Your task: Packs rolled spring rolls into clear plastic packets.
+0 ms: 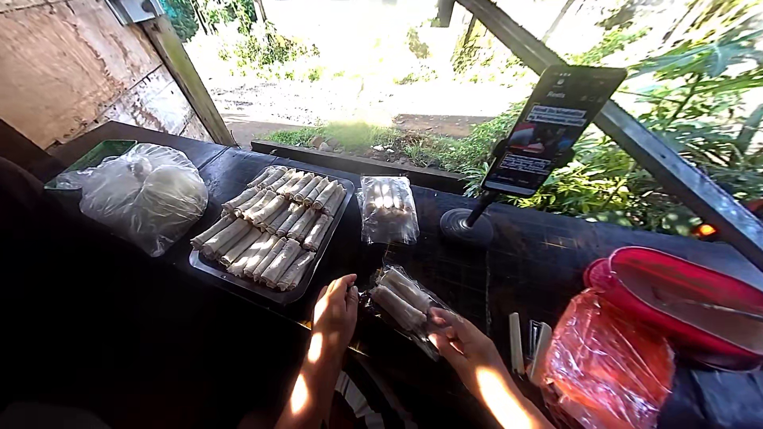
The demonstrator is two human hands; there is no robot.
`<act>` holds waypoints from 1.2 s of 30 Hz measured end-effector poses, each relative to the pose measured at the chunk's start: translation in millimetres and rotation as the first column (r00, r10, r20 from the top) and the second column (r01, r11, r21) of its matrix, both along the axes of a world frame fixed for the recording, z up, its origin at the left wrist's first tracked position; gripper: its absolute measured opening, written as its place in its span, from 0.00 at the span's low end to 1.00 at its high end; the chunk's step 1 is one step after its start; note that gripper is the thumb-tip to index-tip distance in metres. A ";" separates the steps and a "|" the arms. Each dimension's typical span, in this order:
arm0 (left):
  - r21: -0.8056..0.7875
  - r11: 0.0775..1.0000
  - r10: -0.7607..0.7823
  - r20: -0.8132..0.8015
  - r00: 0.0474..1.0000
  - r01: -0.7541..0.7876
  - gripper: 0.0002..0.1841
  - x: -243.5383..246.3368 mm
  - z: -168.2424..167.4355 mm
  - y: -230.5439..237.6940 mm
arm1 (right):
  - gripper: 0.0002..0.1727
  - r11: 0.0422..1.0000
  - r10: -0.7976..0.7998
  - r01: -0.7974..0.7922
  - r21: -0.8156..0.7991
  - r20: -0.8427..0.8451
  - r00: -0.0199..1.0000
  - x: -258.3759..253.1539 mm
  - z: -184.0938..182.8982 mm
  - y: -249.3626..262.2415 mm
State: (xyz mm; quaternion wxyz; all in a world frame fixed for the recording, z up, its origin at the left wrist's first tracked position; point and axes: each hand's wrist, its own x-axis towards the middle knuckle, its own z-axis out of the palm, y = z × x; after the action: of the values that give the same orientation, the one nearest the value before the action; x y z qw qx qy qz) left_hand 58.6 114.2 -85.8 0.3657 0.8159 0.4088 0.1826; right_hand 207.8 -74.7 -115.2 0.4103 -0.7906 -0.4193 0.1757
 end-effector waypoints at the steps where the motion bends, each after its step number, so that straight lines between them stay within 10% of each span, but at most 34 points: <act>1: -0.096 0.995 -0.035 -0.090 0.995 0.026 0.20 4.9 6.6 5.3 | 0.24 0.999 -0.010 0.010 -0.053 -0.008 1.000 -1.2 3.9 3.5; 11: -0.372 0.926 -0.137 -0.171 0.976 0.065 0.20 18.0 2.3 29.5 | 0.09 0.977 -0.103 0.103 0.185 -0.007 0.995 -15.4 -26.1 25.3; 19: -0.376 0.924 -0.137 -0.161 0.977 0.068 0.16 21.6 3.0 30.0 | 0.06 0.809 0.149 -0.261 0.526 0.246 0.958 -5.4 -51.8 19.6; 36: -0.258 0.934 -0.301 -0.188 0.935 0.249 0.23 49.9 -1.1 35.7 | 0.23 0.976 -0.084 -0.009 0.219 0.412 0.907 -5.0 -38.4 9.7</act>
State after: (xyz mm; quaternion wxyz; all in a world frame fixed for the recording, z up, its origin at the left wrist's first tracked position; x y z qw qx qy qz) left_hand 108.4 149.9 -86.9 0.4312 0.8328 0.3469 -0.0126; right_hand 202.9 -65.0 -153.5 0.3974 -0.7684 -0.4988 -0.0524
